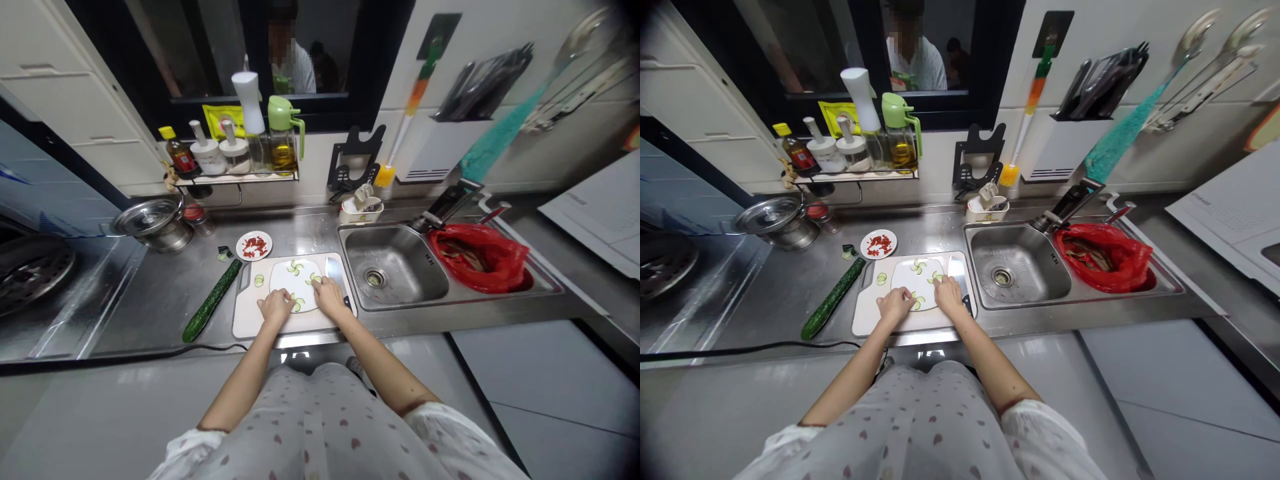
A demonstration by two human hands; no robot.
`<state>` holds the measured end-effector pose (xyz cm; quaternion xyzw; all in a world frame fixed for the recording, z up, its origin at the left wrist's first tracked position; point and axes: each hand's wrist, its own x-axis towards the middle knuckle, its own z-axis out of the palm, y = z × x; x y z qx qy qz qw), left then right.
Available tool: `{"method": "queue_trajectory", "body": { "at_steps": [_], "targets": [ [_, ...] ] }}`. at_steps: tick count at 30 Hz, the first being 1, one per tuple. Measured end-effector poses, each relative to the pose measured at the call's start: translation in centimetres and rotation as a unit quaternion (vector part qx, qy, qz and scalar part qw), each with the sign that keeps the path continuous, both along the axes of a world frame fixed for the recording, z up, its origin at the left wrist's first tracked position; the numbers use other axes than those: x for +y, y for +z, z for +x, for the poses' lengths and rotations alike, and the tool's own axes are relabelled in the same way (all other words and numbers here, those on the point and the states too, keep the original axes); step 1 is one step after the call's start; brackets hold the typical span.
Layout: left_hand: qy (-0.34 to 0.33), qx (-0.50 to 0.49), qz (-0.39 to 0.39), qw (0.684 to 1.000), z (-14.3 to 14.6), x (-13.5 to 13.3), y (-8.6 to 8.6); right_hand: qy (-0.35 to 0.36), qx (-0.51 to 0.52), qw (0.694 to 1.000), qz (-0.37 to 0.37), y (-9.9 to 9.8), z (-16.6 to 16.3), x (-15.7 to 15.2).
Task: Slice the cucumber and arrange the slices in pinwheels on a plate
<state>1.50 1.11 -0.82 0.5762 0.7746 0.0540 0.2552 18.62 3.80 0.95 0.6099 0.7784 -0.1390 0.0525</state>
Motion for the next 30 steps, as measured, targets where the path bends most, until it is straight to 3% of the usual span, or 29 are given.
{"method": "queue_trajectory", "body": {
  "at_steps": [30],
  "targets": [
    [0.019,-0.045,0.029,0.998,-0.1,-0.4,0.1,-0.055,0.094,0.994,0.005,-1.3,0.3,1.8]
  ]
}}
